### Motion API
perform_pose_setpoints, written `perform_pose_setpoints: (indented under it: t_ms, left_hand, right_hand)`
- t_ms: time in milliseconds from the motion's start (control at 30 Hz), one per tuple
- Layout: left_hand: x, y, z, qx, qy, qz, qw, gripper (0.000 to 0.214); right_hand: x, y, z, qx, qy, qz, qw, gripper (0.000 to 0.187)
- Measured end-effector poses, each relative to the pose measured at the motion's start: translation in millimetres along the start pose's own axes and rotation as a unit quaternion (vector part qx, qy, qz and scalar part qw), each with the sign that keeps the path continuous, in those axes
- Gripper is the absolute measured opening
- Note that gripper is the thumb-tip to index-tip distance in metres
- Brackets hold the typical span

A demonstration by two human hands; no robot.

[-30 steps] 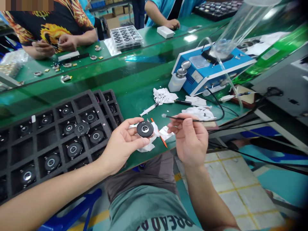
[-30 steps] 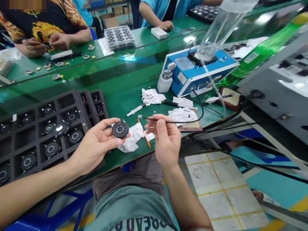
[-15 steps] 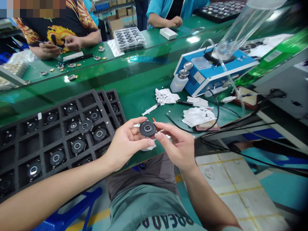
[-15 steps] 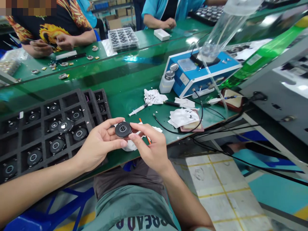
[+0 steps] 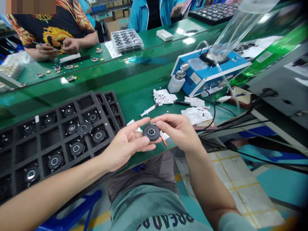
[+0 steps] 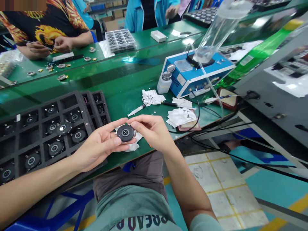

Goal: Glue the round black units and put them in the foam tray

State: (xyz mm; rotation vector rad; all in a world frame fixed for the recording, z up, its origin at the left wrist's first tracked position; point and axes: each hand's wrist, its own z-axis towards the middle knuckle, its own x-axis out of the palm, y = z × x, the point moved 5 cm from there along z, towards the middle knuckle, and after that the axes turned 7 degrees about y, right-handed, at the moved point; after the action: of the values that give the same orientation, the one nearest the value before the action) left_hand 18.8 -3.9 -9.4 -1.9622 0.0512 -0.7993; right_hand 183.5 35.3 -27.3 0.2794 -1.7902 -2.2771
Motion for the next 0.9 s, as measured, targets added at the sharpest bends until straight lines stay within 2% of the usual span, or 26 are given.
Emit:
perform_pose_setpoints:
  t_ms: [100,167,200,233,267,300,333,367,400,433,500,600,733,833,900]
  left_hand:
    - [1.6,-0.7,-0.7,-0.004,0.014,0.005,1.000,0.075]
    - [2.3,-1.8,-0.8,-0.003,0.011,0.003,1.000,0.077]
    - [2.2,-2.3,-0.8,-0.003,0.005,0.002,1.000,0.078]
    - [2.0,-2.7,-0.7,-0.004,-0.004,0.002,1.000,0.078]
    - [1.6,-3.2,-0.4,-0.003,-0.012,0.003,1.000,0.078]
    - [1.3,-3.6,-0.1,-0.002,-0.018,0.004,1.000,0.078]
    - [1.1,-4.2,0.3,0.001,-0.023,0.003,1.000,0.077]
    - [1.0,-4.7,0.8,0.005,-0.025,0.000,1.000,0.076]
    - [1.0,-5.1,1.3,0.008,-0.025,-0.003,1.000,0.073]
    - [0.9,-5.5,1.8,0.011,-0.025,-0.007,1.000,0.071]
    - [1.1,-5.8,2.6,0.010,-0.023,-0.012,1.000,0.068]
    - [1.7,-6.4,3.2,0.006,-0.025,-0.016,1.000,0.073]
    - [2.1,-9.1,3.7,0.011,-0.037,-0.010,0.999,0.075]
    - [2.0,-10.2,3.3,0.008,-0.046,-0.002,0.999,0.073]
    - [2.1,-9.8,2.7,0.005,-0.047,0.006,0.999,0.075]
  right_hand:
    - [5.2,3.8,9.0,0.011,0.038,0.012,0.999,0.014]
    - [-1.0,2.9,8.4,0.016,0.010,0.010,1.000,0.016]
    - [-11.4,0.9,5.2,0.013,-0.037,-0.003,0.999,0.016]
    - [-27.6,-1.9,-0.9,0.005,-0.110,-0.025,0.994,0.018]
    - [-49.4,-5.2,-10.7,-0.008,-0.206,-0.059,0.977,0.020]
    - [-74.2,-8.9,-24.3,-0.020,-0.313,-0.102,0.944,0.024]
    - [-99.5,-12.9,-40.4,-0.027,-0.415,-0.154,0.896,0.028]
    - [-123.3,-17.5,-57.2,-0.019,-0.505,-0.214,0.836,0.031]
    - [-144.4,-25.1,-68.9,0.025,-0.545,-0.273,0.792,0.036]
    - [-163.4,-35.5,-75.9,0.087,-0.546,-0.311,0.773,0.043]
    - [-191.0,-56.2,-82.6,0.143,-0.525,-0.306,0.781,0.050]
    - [-205.3,-81.7,-78.3,0.187,-0.479,-0.231,0.826,0.048]
    - [-200.9,-85.6,-67.6,0.186,-0.458,-0.143,0.858,0.044]
    - [-190.4,-72.8,-66.2,0.175,-0.421,-0.048,0.889,0.035]
    - [-174.7,-61.1,-67.2,0.160,-0.373,0.031,0.913,0.033]
